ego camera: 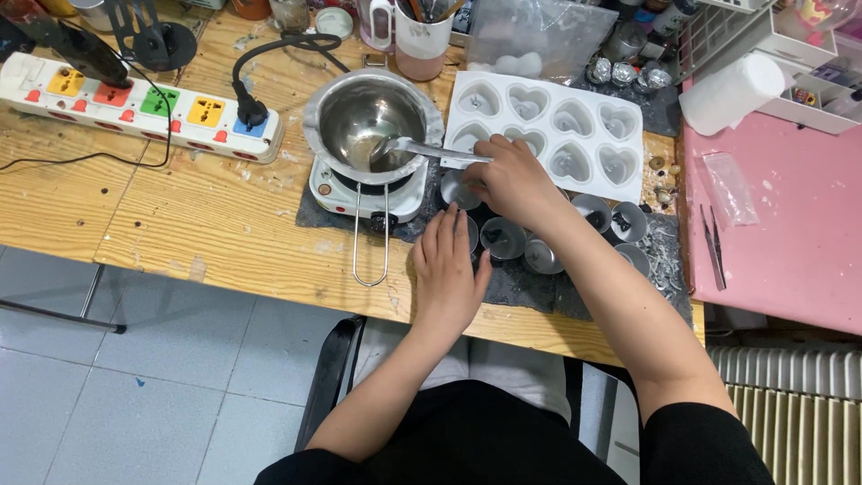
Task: Preparing and placing candle wicks into small metal containers.
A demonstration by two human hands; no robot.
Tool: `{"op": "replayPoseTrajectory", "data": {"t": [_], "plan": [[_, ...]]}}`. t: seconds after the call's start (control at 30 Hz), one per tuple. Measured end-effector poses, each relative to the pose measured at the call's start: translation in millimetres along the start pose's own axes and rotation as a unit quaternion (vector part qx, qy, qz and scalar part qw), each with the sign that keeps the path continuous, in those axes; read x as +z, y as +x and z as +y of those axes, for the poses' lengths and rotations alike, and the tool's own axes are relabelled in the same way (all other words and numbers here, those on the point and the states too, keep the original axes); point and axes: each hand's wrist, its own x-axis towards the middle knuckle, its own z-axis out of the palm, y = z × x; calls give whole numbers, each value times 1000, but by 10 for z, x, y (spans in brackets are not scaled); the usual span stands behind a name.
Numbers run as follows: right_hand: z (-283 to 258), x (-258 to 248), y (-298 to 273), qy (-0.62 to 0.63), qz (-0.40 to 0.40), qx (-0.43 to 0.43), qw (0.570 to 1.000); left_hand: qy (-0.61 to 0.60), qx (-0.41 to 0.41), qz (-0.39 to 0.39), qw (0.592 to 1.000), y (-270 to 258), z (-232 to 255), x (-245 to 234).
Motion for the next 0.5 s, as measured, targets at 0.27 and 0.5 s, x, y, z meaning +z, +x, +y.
{"op": "replayPoseTrajectory", "data": {"t": [0.27,0.5], "plan": [[125,-3,-43,-18,-11,-17,1000,-6,-1,-8,1000,-7,12,-17],[-135,-175,-102,-77,-96,5,992,-15,1,-7,1000,-13,15,-14]]}}
